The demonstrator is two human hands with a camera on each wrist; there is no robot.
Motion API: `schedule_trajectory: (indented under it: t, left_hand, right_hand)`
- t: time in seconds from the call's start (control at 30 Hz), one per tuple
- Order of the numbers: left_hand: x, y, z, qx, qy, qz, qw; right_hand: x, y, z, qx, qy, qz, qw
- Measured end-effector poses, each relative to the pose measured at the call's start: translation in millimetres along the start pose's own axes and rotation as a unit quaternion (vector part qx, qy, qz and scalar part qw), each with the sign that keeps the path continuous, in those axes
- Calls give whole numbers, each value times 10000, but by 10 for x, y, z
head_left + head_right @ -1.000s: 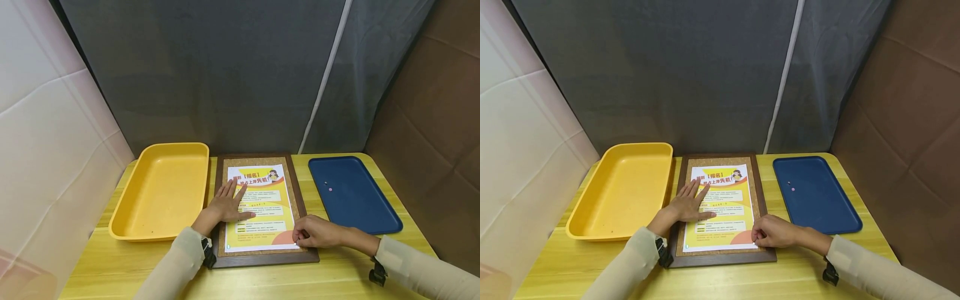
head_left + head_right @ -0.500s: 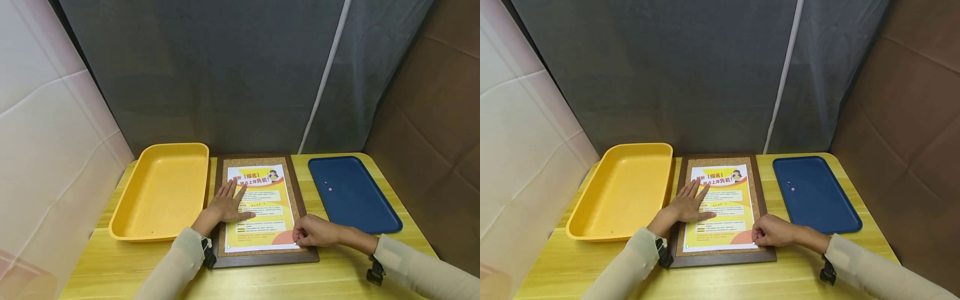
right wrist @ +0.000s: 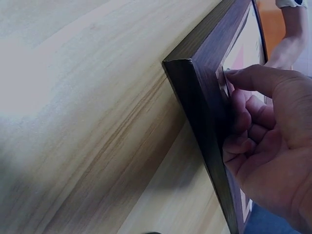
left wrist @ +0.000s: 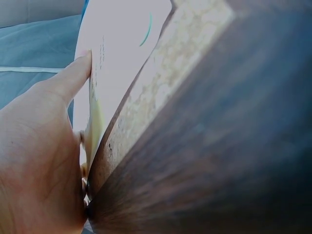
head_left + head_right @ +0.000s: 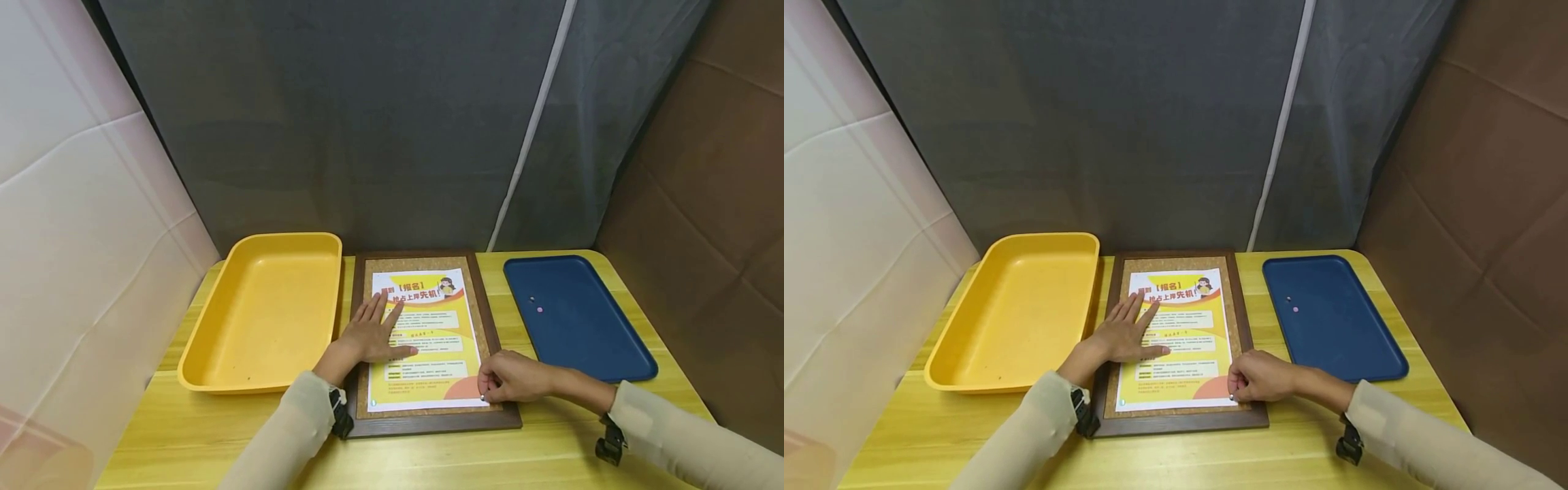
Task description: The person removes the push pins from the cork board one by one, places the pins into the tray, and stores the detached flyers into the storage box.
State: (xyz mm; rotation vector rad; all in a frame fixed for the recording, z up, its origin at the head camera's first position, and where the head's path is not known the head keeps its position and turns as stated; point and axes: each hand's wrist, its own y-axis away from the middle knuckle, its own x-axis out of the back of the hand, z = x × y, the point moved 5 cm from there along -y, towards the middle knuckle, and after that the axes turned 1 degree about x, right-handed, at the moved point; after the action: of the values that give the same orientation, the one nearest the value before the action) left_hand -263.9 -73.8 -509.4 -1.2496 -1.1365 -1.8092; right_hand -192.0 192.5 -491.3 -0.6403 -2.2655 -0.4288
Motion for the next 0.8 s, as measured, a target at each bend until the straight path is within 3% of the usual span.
schedule_trajectory:
  t: [0.8]
  left_hand:
    - [1, 3, -6, -41, 5, -11, 10000]
  right_hand:
    - [-30, 23, 24, 145, 142, 154, 9997]
